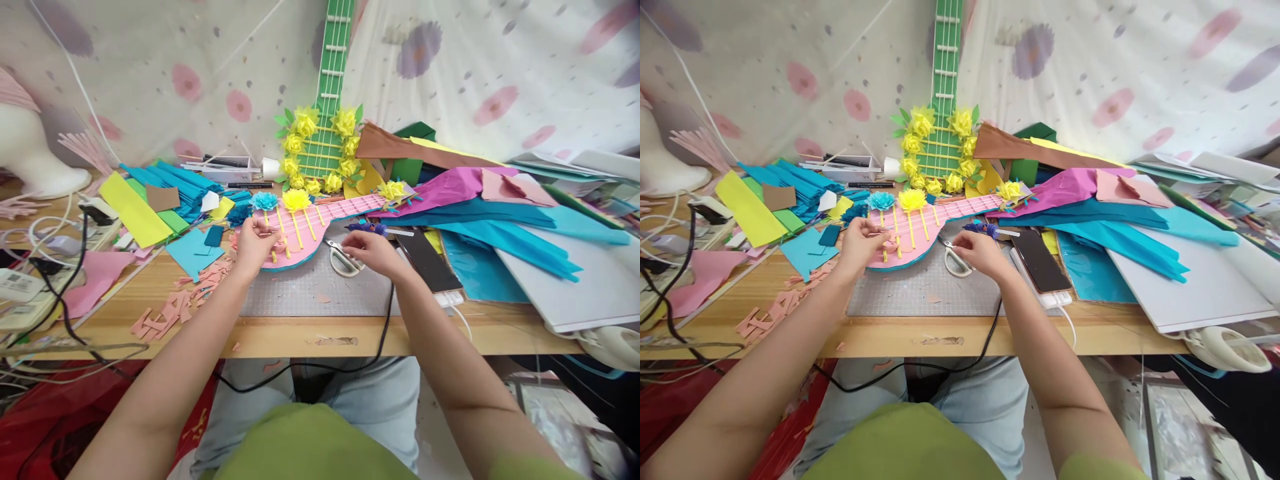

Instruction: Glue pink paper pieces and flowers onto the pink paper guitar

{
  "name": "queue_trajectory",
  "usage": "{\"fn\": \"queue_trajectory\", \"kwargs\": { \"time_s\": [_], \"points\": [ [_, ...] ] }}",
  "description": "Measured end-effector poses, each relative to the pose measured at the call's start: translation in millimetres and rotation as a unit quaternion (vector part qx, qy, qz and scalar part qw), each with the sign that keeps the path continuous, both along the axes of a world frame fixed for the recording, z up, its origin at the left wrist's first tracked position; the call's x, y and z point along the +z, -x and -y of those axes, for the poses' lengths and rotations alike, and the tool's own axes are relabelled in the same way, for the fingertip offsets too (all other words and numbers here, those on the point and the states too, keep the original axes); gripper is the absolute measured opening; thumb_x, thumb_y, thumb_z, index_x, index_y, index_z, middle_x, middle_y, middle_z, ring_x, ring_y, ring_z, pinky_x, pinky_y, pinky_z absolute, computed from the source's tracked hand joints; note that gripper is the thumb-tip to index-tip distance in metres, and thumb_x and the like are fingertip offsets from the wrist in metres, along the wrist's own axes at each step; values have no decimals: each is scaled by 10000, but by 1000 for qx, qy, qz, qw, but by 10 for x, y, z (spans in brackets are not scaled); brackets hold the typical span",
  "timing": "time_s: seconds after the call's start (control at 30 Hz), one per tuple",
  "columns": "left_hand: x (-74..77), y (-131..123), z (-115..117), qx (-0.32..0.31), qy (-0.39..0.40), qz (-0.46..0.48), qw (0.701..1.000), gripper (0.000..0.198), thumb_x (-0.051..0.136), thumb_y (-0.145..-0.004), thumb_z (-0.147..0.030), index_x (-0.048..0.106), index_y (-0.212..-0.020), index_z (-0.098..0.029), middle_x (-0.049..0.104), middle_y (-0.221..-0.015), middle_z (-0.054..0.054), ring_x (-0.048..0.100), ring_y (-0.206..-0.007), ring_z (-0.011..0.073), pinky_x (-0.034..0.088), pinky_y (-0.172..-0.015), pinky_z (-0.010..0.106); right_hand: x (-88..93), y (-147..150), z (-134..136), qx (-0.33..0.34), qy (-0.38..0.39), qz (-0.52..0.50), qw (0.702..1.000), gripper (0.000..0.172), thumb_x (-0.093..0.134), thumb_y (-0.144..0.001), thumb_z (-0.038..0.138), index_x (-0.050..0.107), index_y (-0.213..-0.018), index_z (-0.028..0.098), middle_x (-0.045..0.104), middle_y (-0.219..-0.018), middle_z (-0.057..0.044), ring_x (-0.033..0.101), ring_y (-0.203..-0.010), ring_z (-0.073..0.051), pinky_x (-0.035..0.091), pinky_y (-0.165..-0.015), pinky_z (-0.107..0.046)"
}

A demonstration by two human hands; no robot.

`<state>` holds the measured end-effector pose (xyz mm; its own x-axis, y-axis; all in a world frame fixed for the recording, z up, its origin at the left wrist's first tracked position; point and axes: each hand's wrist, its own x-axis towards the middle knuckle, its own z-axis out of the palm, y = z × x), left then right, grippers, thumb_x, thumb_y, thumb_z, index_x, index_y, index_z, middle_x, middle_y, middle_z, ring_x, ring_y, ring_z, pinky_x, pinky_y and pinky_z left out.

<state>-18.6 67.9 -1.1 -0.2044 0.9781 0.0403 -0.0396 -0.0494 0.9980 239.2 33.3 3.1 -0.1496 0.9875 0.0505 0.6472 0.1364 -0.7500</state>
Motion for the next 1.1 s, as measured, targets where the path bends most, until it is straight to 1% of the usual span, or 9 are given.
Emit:
{"fn": "queue_trajectory", "kwargs": {
  "time_s": [0.13, 0.2, 0.33, 0.43, 0.53, 0.73, 0.9, 1.0, 1.1],
  "points": [
    [-25, -60, 44, 5, 7, 39, 999, 471, 757, -438, -142, 408, -750, -199, 615, -710, -40, 619, -620, 118, 535, -541, 251, -29, -458, 165, -30, 83, 33, 996, 273, 616, -714, 465, 609, -750, 194, 627, -643, -8, 562, -583, -139, 386, -553, -258],
    [-27, -98, 70, 1, 15, 55, 998, 481, 765, -439, -148, 424, -775, -196, 639, -750, -23, 618, -620, 114, 530, -550, 250, -42, -600, 172, -98, 73, 90, 988, 346, 629, -697, 531, 582, -687, 189, 596, -589, -8, 525, -534, -137, 343, -513, -261],
    [-10, -178, 128, 0, 18, 65, 998, 500, 766, -465, -158, 454, -854, -194, 654, -777, -9, 630, -654, 119, 526, -575, 246, -88, -614, 9, -193, -13, 149, 970, 393, 656, -680, 567, 607, -742, 181, 629, -658, -45, 576, -624, -189, 373, -556, -285],
    [-12, -211, 158, 16, 13, 55, 998, 472, 752, -493, -143, 452, -854, -192, 635, -701, -34, 613, -610, 100, 521, -582, 231, -161, -487, -156, -200, 15, 167, 965, 403, 671, -678, 556, 644, -763, 163, 655, -707, -97, 624, -722, -252, 425, -615, -318],
    [-54, -210, 175, 52, 8, 61, 997, 408, 708, -539, -126, 440, -839, -193, 613, -664, -49, 611, -588, 96, 521, -578, 228, -270, -402, -236, -212, 59, 138, 966, 391, 652, -705, 535, 668, -768, 150, 663, -697, -115, 641, -735, -269, 453, -636, -335],
    [-202, -225, 202, 122, -18, 55, 991, 344, 656, -613, -110, 406, -830, -205, 597, -696, -47, 618, -585, 86, 517, -570, 211, -322, -438, -126, -263, 29, -17, 964, 399, 644, -679, 536, 649, -760, 145, 665, -720, -113, 607, -638, -208, 449, -581, -315],
    [-240, -295, 232, 141, -78, 19, 987, 330, 654, -651, -110, 406, -844, -210, 598, -739, -24, 625, -674, 93, 522, -636, 215, -142, -318, 5, -91, 42, -269, 958, 438, 690, -645, 564, 639, -805, 160, 633, -728, -52, 523, -564, -110, 402, -519, -249],
    [-225, -326, 255, 152, -95, -7, 984, 333, 650, -665, -100, 400, -854, -213, 602, -742, -23, 622, -673, 88, 518, -663, 216, -135, -100, 14, -24, 49, -275, 960, 439, 670, -667, 591, 627, -748, 162, 528, -570, 12, 446, -496, -88, 362, -493, -245],
    [-212, -344, 272, 161, -97, -17, 982, 340, 647, -668, -95, 395, -861, -215, 606, -745, -23, 626, -676, 89, 519, -686, 225, -194, 140, -12, -18, 52, -223, 973, 450, 652, -668, 616, 613, -712, 170, 474, -508, 30, 426, -480, -99, 358, -497, -262]
  ]
}}
